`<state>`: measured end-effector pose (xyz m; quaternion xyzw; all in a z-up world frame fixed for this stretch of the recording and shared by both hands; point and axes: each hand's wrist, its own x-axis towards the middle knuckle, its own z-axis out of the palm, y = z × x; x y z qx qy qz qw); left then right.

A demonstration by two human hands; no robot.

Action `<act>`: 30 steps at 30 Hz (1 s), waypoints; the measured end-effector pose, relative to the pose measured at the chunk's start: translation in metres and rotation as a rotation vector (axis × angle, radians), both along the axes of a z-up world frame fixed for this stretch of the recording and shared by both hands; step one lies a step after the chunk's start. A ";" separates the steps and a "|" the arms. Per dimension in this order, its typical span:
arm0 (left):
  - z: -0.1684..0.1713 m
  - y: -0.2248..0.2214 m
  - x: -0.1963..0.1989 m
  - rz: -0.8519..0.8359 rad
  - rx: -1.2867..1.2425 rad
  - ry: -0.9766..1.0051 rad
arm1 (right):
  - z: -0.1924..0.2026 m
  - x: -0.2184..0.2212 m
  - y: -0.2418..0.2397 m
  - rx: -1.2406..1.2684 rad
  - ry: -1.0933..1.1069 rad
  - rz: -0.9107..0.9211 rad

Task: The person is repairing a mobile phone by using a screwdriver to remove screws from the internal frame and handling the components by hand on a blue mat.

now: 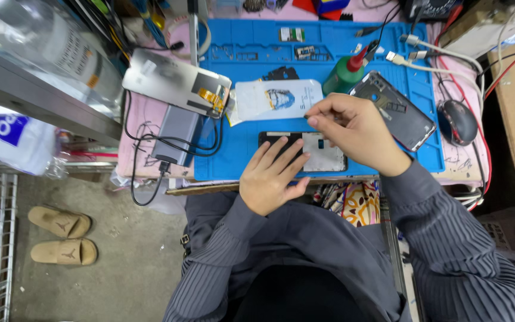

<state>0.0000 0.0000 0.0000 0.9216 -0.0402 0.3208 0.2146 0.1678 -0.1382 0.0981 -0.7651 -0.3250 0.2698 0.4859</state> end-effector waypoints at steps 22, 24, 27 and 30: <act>0.033 -0.003 -0.011 -0.067 -0.195 -0.089 | -0.047 0.041 0.149 -0.053 -1.317 -0.079; 0.033 -0.003 -0.010 -0.055 -0.192 -0.082 | -0.058 0.054 0.159 -0.162 -1.309 -0.129; 0.032 -0.002 -0.008 -0.054 -0.162 -0.081 | -0.065 0.060 0.159 -0.165 -1.240 -0.196; 0.032 -0.001 -0.008 -0.058 -0.139 -0.098 | -0.050 0.054 0.144 0.000 -1.153 -0.208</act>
